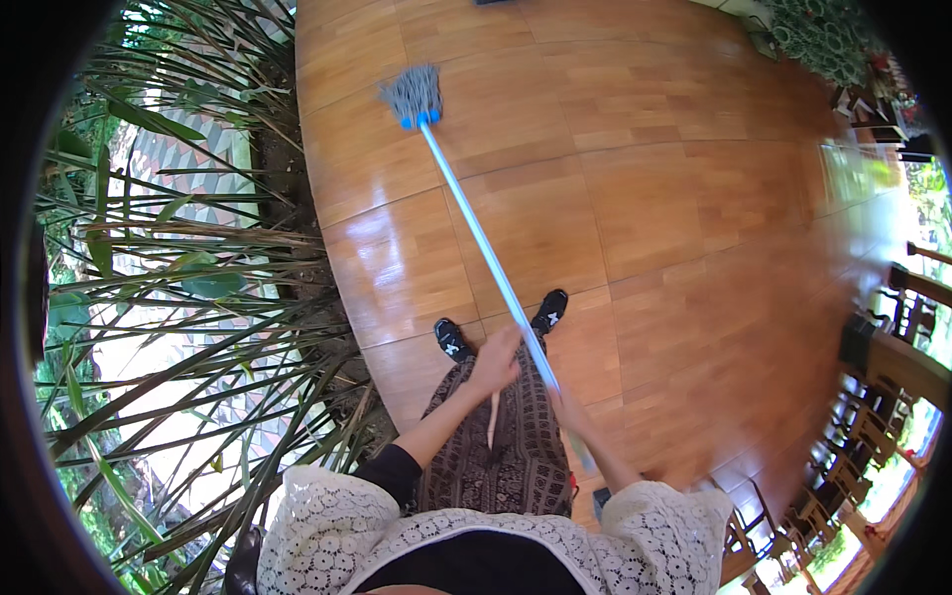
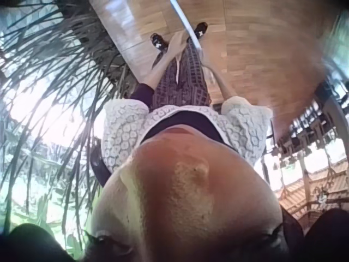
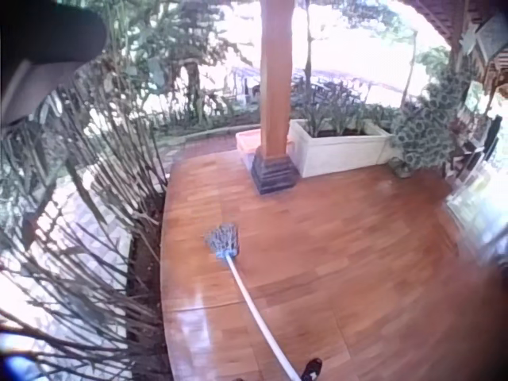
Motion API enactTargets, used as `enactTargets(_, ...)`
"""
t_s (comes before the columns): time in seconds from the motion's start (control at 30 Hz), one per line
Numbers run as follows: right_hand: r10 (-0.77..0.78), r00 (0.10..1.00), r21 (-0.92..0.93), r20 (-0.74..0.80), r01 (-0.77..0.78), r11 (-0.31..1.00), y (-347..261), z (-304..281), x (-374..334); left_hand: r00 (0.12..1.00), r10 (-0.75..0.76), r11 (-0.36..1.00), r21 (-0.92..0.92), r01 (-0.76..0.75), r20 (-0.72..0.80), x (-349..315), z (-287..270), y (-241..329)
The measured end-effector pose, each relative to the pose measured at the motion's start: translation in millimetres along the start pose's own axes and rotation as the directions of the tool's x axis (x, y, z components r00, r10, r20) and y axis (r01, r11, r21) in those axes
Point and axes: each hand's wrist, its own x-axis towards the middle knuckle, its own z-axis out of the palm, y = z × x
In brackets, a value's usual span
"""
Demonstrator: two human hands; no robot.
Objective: The person pours pink cleaning liquid into a bucket of water, then dips a mop into the bucket and wrings it out. The person proceeds to mop the tiled floor in a covered outdoor area, moving around furniture and plants.
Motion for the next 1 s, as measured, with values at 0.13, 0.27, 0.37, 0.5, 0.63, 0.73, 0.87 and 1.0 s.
enactTargets(0.13, 0.398, 0.892, 0.343, 0.213, -0.450, 0.825, 42.5, -5.8, -202.9, 0.856, 0.352, 0.936, -0.135, -0.325, 0.379, -55.5, 17.0, 77.3)
enactTargets(0.27, 0.504, 0.858, 0.506, 0.100, -0.480, 0.717, 75.8, 21.4, -268.3, 0.878, 0.316, 0.942, -0.225, -0.247, 0.360, -104.5, 52.8, 99.0)
enactTargets(0.37, 0.401, 0.901, 0.416, 0.164, -0.432, 0.800, 92.2, 28.2, -254.3, 0.907, 0.246, 0.963, -0.195, -0.187, 0.341, -86.3, 55.7, 95.5)
enactTargets(0.5, 0.202, 0.813, 0.712, 0.547, -0.578, 0.398, -13.9, -13.9, -148.3, 0.947, 0.254, 0.966, -0.103, -0.237, 0.199, -7.9, 26.3, 46.0)
enactTargets(0.63, -0.154, 0.860, 0.869, 0.487, -0.458, 0.189, -47.9, -34.3, -2.6, 0.959, 0.284, 0.946, 0.170, -0.278, -0.012, 118.2, -10.8, -21.2)
enactTargets(0.73, -0.098, 0.941, 0.867, 0.324, -0.254, 0.428, -109.4, -47.9, 97.3, 0.970, -0.233, 0.493, 0.868, 0.063, 0.061, 207.3, -45.0, -40.5)
enactTargets(0.87, -0.217, 0.943, 0.890, 0.254, -0.140, 0.434, -170.1, -73.7, 170.7, 0.951, -0.273, 0.541, 0.795, 0.274, -0.142, 282.3, -79.6, -81.2)
enactTargets(1.0, -0.225, 0.933, 0.884, 0.283, -0.162, 0.438, -123.1, -118.6, 153.2, 0.978, -0.138, 0.325, 0.925, 0.196, -0.159, 296.6, -32.6, -42.5)
